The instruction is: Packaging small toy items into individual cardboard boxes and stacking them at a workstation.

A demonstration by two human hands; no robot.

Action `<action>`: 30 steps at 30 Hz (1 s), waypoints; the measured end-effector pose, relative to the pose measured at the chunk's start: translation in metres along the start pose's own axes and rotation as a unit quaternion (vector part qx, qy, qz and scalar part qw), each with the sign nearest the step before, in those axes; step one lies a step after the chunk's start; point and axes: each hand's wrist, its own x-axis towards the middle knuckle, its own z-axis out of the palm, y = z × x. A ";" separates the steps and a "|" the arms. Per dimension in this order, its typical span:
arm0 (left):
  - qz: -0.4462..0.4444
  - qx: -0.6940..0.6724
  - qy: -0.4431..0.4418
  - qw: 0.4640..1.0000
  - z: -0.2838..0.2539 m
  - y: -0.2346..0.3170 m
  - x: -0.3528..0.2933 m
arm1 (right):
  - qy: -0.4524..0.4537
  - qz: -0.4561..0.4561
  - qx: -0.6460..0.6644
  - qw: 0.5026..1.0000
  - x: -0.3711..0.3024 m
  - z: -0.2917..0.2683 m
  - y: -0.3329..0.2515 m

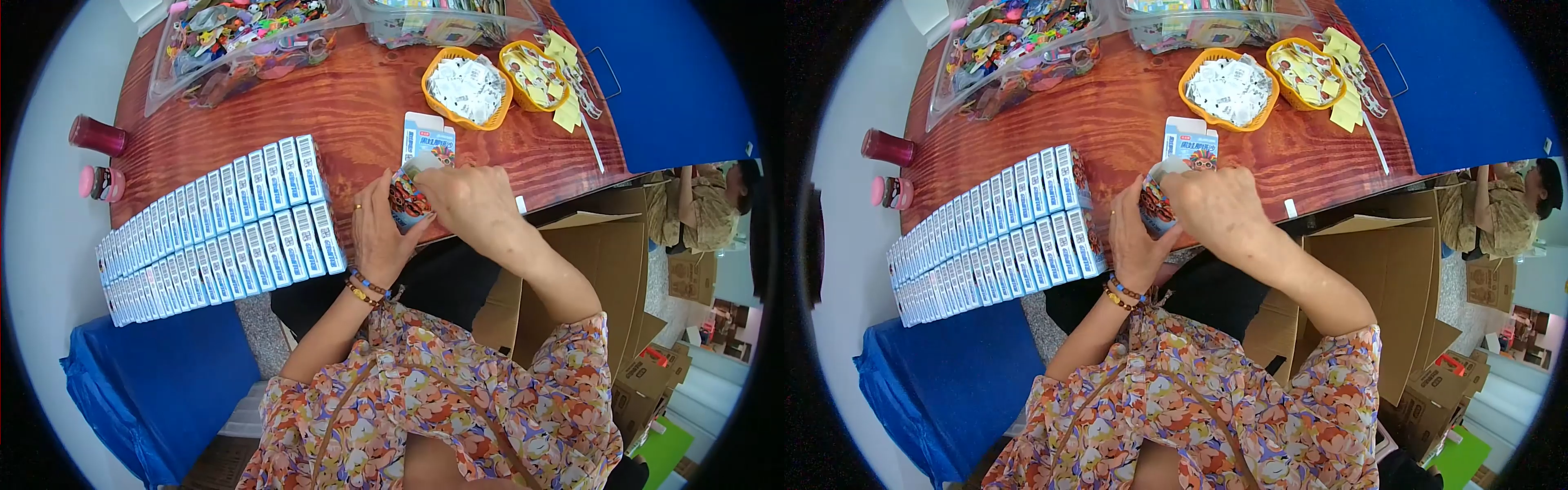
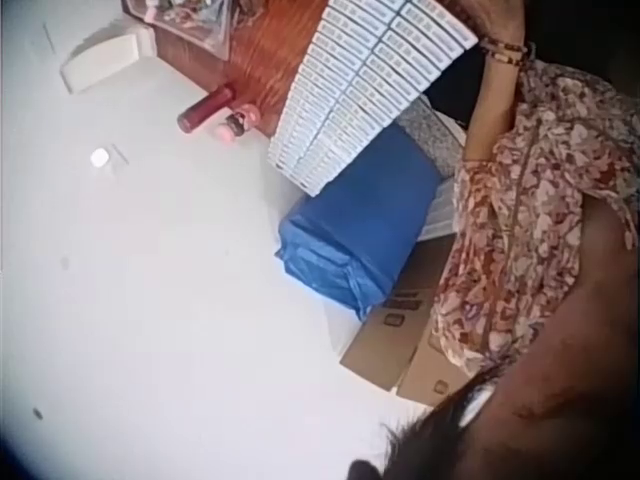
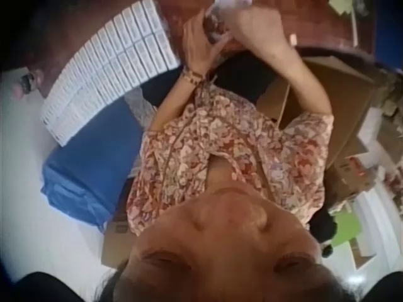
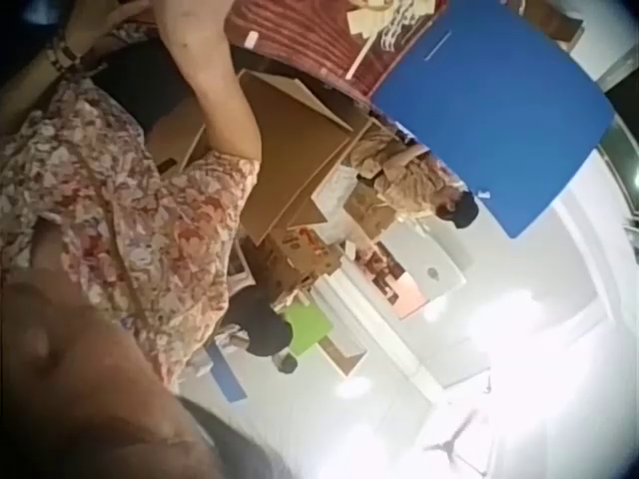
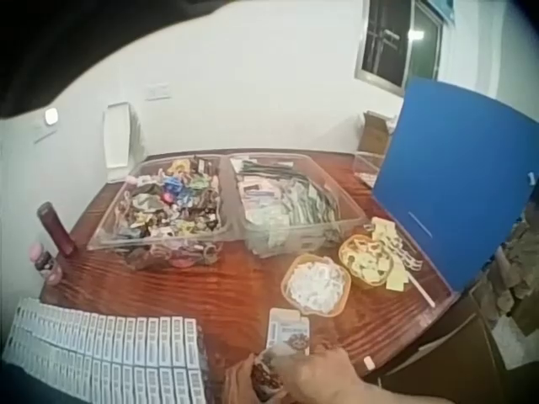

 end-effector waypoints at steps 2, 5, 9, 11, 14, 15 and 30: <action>-0.004 -0.002 0.013 1.000 0.001 -0.001 -0.001 | 0.008 -0.032 0.037 0.999 -0.008 -0.003 0.006; -0.016 -0.023 0.039 0.999 0.005 -0.002 -0.002 | 0.130 0.105 0.211 0.963 -0.028 0.001 0.006; -0.016 0.003 0.035 0.999 0.007 0.009 -0.002 | 0.144 0.135 0.270 0.942 -0.060 0.061 0.003; 0.007 0.023 0.023 0.999 0.008 0.010 -0.007 | 0.212 0.137 0.346 0.903 -0.059 0.087 0.004; 0.029 -0.089 0.015 0.996 0.004 0.013 -0.011 | 0.225 0.120 0.452 0.854 -0.057 0.092 0.013; 0.032 -0.088 0.011 0.996 0.003 0.011 -0.011 | 0.229 0.123 0.453 0.852 -0.059 0.097 0.018; 0.148 -0.122 0.050 0.980 0.000 0.003 -0.008 | 0.261 -0.062 0.311 0.912 -0.070 0.093 0.053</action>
